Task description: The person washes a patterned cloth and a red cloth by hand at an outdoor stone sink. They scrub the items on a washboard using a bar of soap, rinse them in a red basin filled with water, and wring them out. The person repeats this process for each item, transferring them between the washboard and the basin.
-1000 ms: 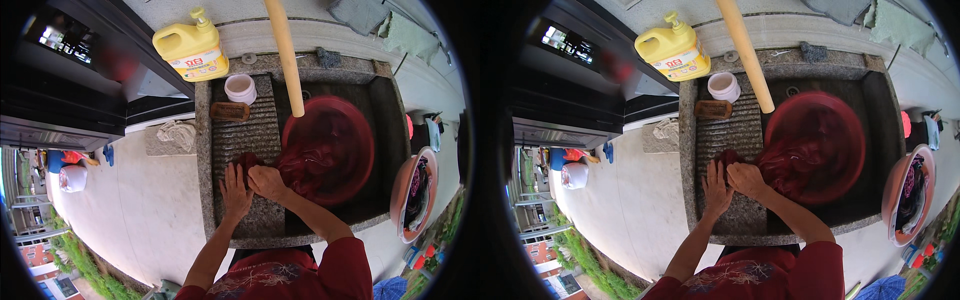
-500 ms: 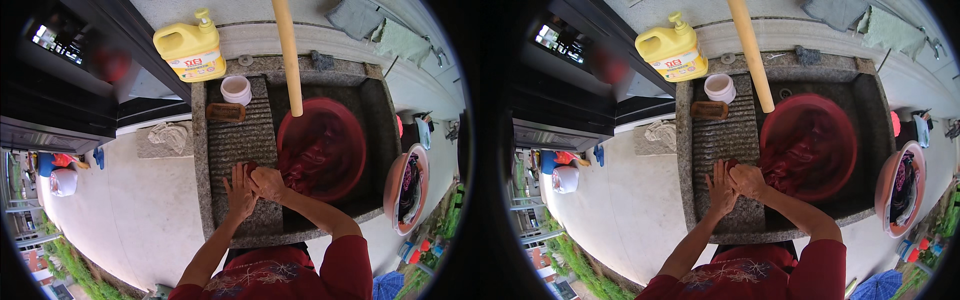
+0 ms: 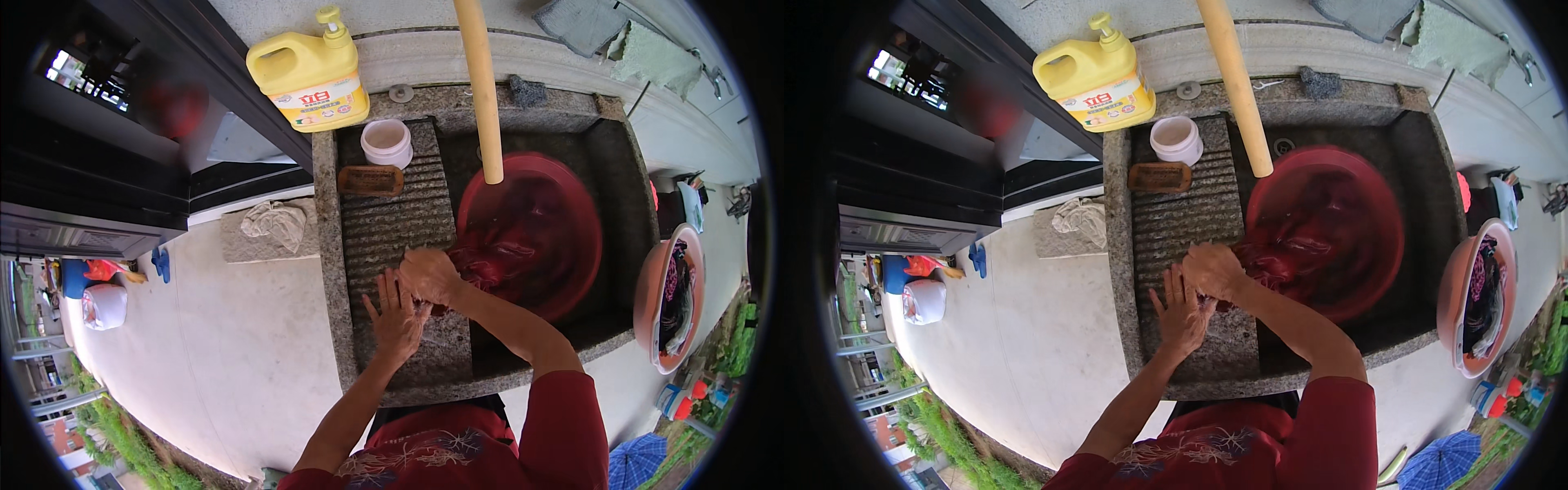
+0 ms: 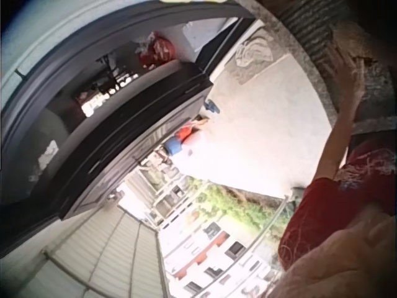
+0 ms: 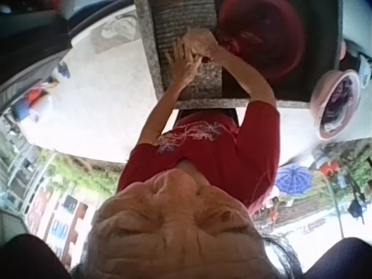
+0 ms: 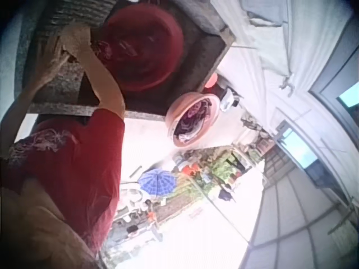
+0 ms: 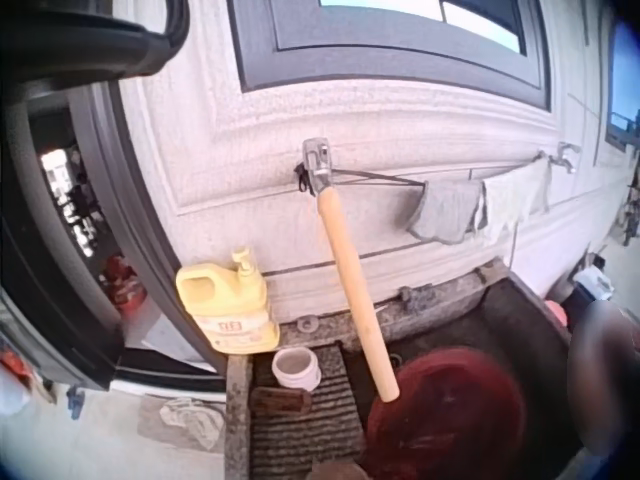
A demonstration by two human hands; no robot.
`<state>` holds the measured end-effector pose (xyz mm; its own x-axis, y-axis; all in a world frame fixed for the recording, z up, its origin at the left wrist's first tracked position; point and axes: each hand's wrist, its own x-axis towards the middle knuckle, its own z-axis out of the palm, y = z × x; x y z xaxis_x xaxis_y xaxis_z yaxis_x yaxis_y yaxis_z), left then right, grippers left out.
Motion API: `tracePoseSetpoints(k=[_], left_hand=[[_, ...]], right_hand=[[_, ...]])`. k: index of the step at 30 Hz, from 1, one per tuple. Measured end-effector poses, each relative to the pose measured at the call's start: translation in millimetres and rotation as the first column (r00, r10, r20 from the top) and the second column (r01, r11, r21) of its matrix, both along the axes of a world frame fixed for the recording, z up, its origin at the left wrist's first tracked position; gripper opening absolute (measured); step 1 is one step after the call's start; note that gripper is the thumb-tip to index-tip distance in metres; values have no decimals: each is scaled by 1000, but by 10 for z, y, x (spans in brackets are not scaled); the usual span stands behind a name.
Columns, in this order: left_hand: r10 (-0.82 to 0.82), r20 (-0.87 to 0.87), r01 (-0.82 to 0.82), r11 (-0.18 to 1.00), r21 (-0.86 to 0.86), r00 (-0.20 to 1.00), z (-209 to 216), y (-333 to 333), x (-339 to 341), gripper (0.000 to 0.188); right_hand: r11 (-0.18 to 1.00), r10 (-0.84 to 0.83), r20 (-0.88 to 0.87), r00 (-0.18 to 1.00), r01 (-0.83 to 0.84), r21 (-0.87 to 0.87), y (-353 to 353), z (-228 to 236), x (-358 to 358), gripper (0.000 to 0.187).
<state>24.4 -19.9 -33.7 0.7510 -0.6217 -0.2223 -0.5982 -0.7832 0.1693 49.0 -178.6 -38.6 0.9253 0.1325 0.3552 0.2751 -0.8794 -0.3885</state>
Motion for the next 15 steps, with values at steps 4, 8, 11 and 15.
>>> tracePoseSetpoints(k=[4, 8, 11, 15], left_hand=[[33, -66, -39, 995, -94, 997, 83, -79, -57, 87], [165, -124, -189, 958, -216, 978, 81, -6, 28, 88], [27, 59, -25, 999, -43, 998, -109, 147, 24, 89], [-11, -44, 10, 1000, -14, 999, -20, -7, 14, 89]], right_hand=[[806, -542, 251, 802, 581, -118, -289, -153, 704, 9], [942, -277, 145, 950, 239, 237, 71, -34, 257, 19], [991, 117, -45, 992, -113, 76, 296, 229, -351, 19], [968, -228, 103, 968, 236, -80, -94, -65, 412, 20]])
